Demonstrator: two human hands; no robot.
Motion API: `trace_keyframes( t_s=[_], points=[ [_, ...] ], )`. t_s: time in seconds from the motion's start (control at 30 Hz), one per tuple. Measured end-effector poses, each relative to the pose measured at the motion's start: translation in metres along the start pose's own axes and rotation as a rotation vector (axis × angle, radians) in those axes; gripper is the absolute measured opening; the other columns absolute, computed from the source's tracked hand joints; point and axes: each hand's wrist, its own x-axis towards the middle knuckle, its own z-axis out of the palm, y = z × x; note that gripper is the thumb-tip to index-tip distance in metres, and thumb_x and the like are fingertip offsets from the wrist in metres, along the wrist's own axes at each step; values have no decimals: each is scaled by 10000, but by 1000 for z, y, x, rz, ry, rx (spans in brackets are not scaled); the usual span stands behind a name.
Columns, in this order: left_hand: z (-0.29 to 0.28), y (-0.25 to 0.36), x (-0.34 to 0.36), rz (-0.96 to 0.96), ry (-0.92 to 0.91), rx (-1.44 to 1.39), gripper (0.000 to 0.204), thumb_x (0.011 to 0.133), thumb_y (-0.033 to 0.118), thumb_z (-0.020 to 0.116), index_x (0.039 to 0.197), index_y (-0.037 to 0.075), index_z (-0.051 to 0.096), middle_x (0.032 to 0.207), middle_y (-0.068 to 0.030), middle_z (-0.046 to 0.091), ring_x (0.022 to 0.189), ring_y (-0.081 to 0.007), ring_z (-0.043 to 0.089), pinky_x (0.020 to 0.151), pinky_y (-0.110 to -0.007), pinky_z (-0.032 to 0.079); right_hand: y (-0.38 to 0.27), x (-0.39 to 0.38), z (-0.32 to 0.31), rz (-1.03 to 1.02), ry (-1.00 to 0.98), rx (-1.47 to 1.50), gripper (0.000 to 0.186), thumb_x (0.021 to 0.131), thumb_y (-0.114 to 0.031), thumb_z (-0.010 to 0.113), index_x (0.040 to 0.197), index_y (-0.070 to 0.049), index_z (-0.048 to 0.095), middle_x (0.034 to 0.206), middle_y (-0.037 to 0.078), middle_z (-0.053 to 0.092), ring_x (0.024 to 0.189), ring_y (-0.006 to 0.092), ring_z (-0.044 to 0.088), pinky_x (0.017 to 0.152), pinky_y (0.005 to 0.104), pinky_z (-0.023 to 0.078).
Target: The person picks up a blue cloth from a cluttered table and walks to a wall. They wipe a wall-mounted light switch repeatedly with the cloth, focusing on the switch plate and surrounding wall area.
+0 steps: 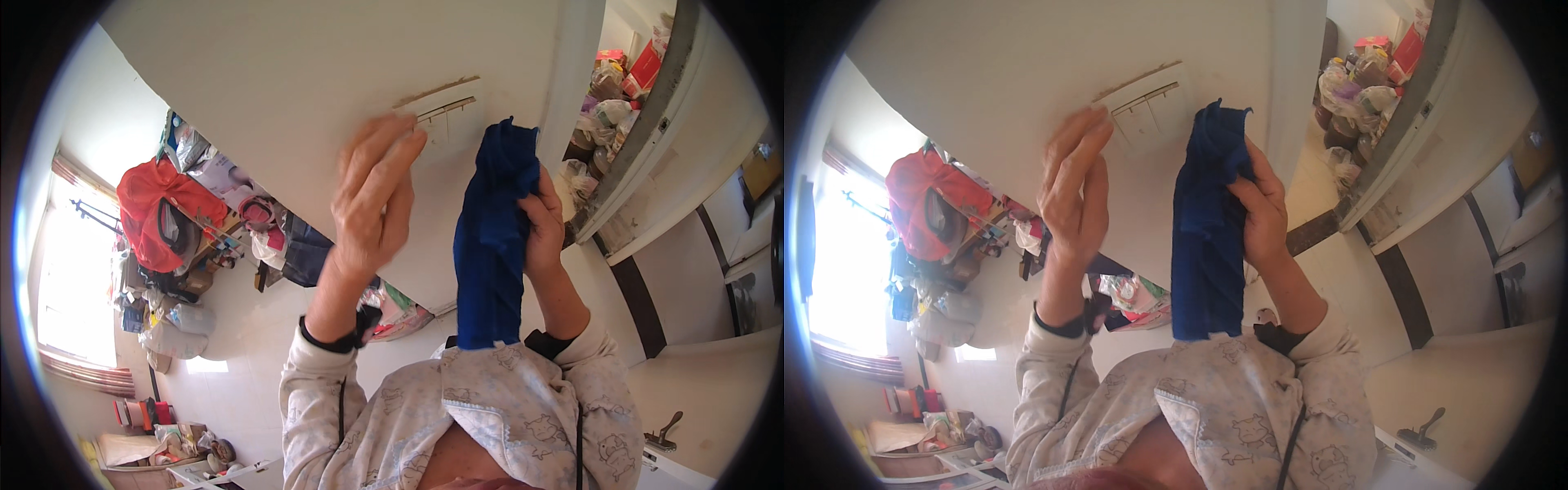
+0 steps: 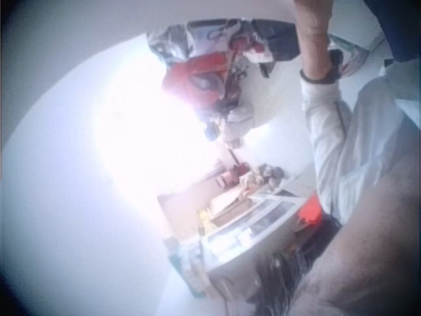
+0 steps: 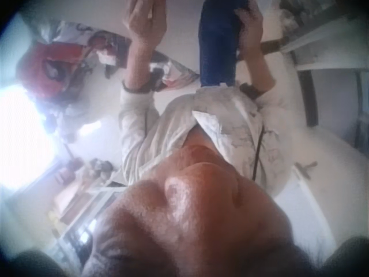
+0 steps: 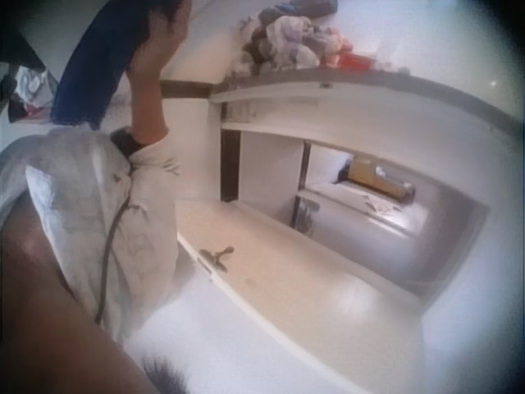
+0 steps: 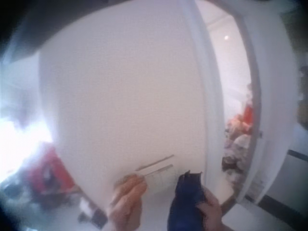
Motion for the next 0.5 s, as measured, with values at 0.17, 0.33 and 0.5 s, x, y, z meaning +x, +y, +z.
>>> trace_keyframes(
  t_s=[0.17,0.33,0.5],
  points=[
    [16,43,-38,-627,-128,-613,637,878,183,766,1415,1,476,1362,-168,573,1259,-300,550,940,-412,513,1,-12,-5,91,-84,125,544,920,-100,474,1451,13,439,1305,108,609,1144,182,611,1003,298,479],
    [28,57,-58,-931,-192,-815,446,908,128,746,1280,-16,548,1160,-104,645,1044,-167,608,887,-324,514,2,-27,3,165,-105,184,532,960,-186,476,1455,2,430,1318,109,595,1208,185,572,1068,324,430],
    [23,57,-61,-986,-108,-905,227,943,74,697,1118,-21,586,940,-9,645,844,-72,560,764,-227,479,-7,-44,12,180,-27,300,561,1020,-323,499,1471,-3,404,1378,104,546,1277,199,512,1121,361,368]
  ],
)
